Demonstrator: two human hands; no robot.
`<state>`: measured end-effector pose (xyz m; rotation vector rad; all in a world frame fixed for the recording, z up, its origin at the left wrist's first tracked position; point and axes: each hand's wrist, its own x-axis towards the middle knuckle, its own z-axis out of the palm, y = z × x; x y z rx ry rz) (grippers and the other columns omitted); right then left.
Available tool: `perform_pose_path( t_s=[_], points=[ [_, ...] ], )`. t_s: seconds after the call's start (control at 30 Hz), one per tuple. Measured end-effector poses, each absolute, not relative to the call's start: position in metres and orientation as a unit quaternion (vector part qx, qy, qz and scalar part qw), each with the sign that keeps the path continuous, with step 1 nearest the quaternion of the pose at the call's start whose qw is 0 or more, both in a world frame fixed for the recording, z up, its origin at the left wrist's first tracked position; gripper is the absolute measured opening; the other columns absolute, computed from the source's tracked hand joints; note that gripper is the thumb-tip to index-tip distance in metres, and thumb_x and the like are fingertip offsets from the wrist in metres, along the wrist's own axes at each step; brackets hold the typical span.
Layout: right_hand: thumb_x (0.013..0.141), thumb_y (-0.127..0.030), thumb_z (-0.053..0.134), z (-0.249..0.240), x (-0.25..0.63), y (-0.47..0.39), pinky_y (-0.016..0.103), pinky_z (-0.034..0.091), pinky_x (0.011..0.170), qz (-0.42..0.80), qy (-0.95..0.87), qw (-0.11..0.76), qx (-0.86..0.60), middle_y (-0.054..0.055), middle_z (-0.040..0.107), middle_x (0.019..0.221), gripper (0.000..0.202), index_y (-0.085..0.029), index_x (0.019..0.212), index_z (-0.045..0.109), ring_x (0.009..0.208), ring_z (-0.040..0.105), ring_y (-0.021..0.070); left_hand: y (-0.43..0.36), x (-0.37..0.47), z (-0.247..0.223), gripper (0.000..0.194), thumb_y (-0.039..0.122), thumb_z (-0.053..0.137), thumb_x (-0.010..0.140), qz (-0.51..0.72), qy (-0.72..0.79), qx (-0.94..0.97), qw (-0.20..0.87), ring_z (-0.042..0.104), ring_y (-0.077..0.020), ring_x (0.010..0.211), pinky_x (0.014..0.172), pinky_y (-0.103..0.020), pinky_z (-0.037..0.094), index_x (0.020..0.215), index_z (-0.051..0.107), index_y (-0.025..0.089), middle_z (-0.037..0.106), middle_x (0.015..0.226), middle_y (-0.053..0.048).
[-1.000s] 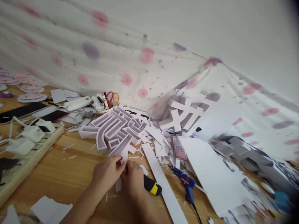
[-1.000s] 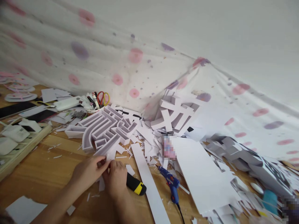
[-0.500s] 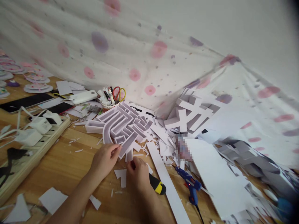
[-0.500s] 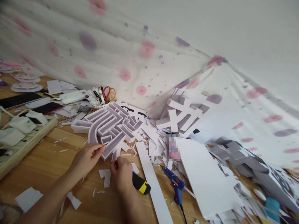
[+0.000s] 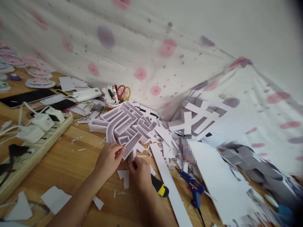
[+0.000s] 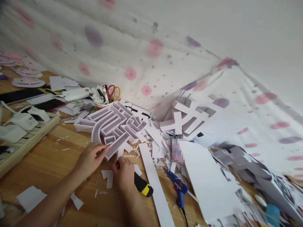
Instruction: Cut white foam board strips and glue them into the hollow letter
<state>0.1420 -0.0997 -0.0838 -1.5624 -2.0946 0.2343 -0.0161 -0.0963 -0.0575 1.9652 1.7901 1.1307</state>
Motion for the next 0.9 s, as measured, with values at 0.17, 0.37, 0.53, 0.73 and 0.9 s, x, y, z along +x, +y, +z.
perform_pose_path(
  t_s=[0.17,0.37,0.53,0.73,0.9],
  points=[
    [0.072,-0.014,0.052,-0.083,0.141,-0.099,0.023,0.024,0.052,0.092,-0.774,0.255,-0.572,-0.004,0.048,0.054,0.02,-0.02,0.055,0.042,0.052,0.041,0.0104,-0.095,-0.016,-0.059,0.027,0.029,0.044,0.087,0.38,0.607,0.684,0.138,0.056,-0.0193,0.078,0.074,-0.032,0.044,0.082,0.067,0.016,0.065,0.077,-0.006],
    [0.074,-0.015,0.051,-0.083,0.14,-0.098,0.023,0.024,0.053,0.085,-0.781,0.244,-0.568,-0.003,0.05,0.054,0.021,-0.02,0.055,0.043,0.052,0.042,0.0108,-0.09,-0.012,-0.056,0.029,0.031,0.045,0.086,0.373,0.605,0.689,0.142,0.055,-0.0191,0.076,0.074,-0.032,0.044,0.08,0.07,0.017,0.061,0.072,-0.006],
    [0.073,-0.014,0.051,-0.083,0.141,-0.097,0.023,0.025,0.053,0.069,-0.788,0.235,-0.565,-0.003,0.05,0.054,0.02,-0.02,0.055,0.043,0.052,0.043,0.0111,-0.087,-0.006,-0.048,0.03,0.03,0.044,0.087,0.333,0.62,0.699,0.125,0.055,-0.0192,0.076,0.072,-0.031,0.042,0.078,0.07,0.018,0.057,0.07,-0.006],
    [0.073,-0.013,0.051,-0.082,0.142,-0.096,0.023,0.025,0.053,0.068,-0.797,0.22,-0.559,-0.003,0.05,0.055,0.018,-0.02,0.057,0.045,0.054,0.044,0.0112,-0.084,-0.001,-0.038,0.029,0.029,0.042,0.088,0.255,0.644,0.7,0.173,0.056,-0.0138,0.067,0.063,-0.025,0.038,0.079,0.069,0.021,0.058,0.076,-0.003],
    [0.074,-0.013,0.053,-0.084,0.143,-0.094,0.022,0.026,0.053,0.079,-0.804,0.214,-0.549,-0.003,0.051,0.057,0.018,-0.019,0.058,0.046,0.056,0.045,0.0111,-0.07,0.004,-0.031,0.026,0.031,0.048,0.085,0.198,0.633,0.733,0.15,0.058,-0.0184,0.076,0.064,-0.027,0.037,0.074,0.07,0.022,0.059,0.074,-0.003]
  ],
)
